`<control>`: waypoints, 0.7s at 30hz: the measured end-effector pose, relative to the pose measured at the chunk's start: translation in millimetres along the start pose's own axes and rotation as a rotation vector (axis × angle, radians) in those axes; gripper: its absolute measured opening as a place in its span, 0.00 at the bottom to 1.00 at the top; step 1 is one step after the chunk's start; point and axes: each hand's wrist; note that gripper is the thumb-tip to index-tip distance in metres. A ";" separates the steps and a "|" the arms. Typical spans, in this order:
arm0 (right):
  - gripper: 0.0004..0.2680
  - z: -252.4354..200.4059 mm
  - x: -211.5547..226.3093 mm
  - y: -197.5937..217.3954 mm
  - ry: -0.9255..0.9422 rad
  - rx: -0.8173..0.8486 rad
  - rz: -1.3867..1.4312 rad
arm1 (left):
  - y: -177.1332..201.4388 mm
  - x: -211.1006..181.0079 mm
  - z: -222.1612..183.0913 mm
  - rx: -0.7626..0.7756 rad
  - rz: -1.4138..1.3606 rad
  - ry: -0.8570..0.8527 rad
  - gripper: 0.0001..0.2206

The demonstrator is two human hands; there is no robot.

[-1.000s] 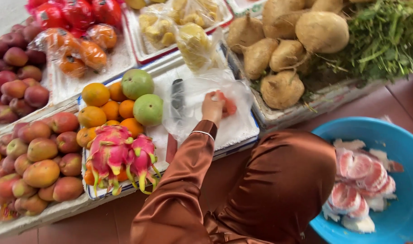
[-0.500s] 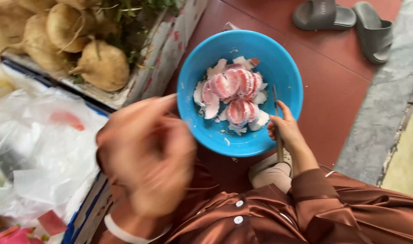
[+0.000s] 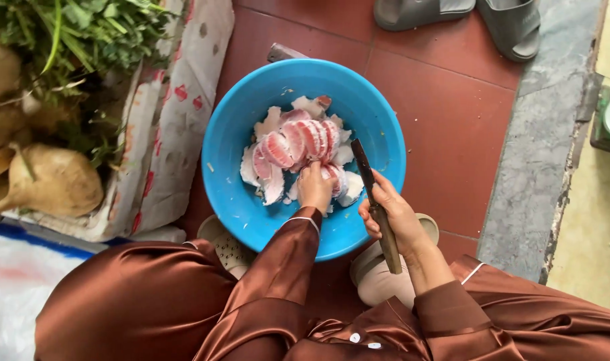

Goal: Peeling the skin and pith from a pomelo and separating the fruit into individual segments using a knife and hands.

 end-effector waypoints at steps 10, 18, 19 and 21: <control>0.17 -5.7 4.9 36.8 -0.013 0.468 0.609 | -13.0 28.7 21.5 -0.064 -0.680 0.477 0.21; 0.21 -76.4 43.3 3.6 0.174 0.472 0.381 | 113.9 -106.0 -37.8 0.208 -1.449 0.524 0.08; 0.21 -95.6 54.3 -7.7 0.270 0.352 0.199 | 126.0 -113.9 -43.4 0.306 -1.464 0.500 0.08; 0.22 -103.3 46.3 -6.0 0.402 0.285 -0.046 | 150.0 -123.5 -56.0 0.304 -1.492 0.465 0.08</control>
Point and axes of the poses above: each hand's wrist, its own z-axis towards the middle knuckle, its own y-axis out of the back of the hand, x = y × z, and after that the axes turned 13 degrees about -x, right-handed
